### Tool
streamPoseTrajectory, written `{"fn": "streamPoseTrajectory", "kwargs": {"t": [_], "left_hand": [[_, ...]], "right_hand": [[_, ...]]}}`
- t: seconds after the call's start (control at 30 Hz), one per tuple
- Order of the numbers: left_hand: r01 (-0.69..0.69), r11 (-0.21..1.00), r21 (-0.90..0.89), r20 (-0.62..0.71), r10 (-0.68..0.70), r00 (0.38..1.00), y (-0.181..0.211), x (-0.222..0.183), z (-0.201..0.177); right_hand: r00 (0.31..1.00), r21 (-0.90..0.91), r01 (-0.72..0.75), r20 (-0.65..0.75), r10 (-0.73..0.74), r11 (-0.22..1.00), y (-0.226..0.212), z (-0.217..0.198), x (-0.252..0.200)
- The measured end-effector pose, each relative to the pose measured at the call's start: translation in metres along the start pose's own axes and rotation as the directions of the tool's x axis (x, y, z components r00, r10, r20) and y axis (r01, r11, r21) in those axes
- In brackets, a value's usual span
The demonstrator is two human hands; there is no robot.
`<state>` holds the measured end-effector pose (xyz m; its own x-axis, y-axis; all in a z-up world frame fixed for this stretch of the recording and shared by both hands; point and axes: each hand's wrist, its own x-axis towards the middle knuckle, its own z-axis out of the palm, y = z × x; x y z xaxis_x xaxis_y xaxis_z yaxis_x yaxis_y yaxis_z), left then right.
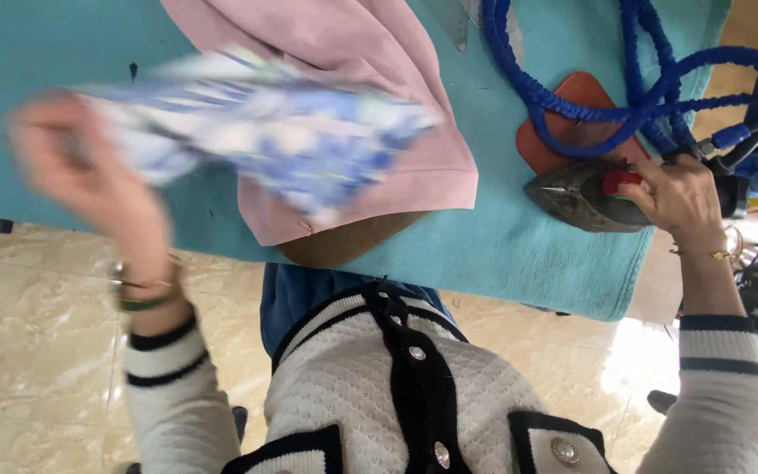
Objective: Ironing a pink garment on a tailor's ham using a steam iron and a pressing cloth
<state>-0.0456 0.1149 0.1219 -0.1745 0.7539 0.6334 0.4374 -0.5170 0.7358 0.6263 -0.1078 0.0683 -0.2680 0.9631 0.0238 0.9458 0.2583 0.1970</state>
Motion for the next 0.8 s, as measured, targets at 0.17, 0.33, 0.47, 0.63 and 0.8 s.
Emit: {"fn": "streamPoseTrajectory", "kwargs": {"t": [0.17, 0.33, 0.47, 0.63, 0.8], "left_hand": [[-0.038, 0.993, 0.114, -0.24, 0.065, 0.969, -0.114, 0.019, -0.045], [-0.165, 0.966, 0.198, 0.117, 0.144, 0.983, -0.029, -0.002, 0.015], [-0.117, 0.964, 0.237, 0.418, 0.008, 0.909, -0.029, -0.057, 0.064], [-0.272, 0.866, 0.419, 0.487, 0.038, 0.872, -0.046, -0.084, 0.114], [-0.36, 0.824, 0.438, 0.553, 0.069, 0.83, -0.054, -0.074, 0.124]], "right_hand": [[0.992, 0.009, -0.074, -0.099, 0.075, 0.997, -0.008, 0.012, -0.013], [0.947, -0.076, -0.31, -0.11, 0.301, 0.948, -0.081, -0.037, 0.016], [0.844, 0.413, -0.394, -0.191, 0.501, 0.821, -0.192, -0.045, 0.05], [0.854, 0.932, -0.352, 0.357, 0.379, -0.084, -0.327, 0.012, 0.078], [0.771, 0.722, -0.141, 0.509, 0.382, -0.677, -0.369, 0.099, 0.083]]}}
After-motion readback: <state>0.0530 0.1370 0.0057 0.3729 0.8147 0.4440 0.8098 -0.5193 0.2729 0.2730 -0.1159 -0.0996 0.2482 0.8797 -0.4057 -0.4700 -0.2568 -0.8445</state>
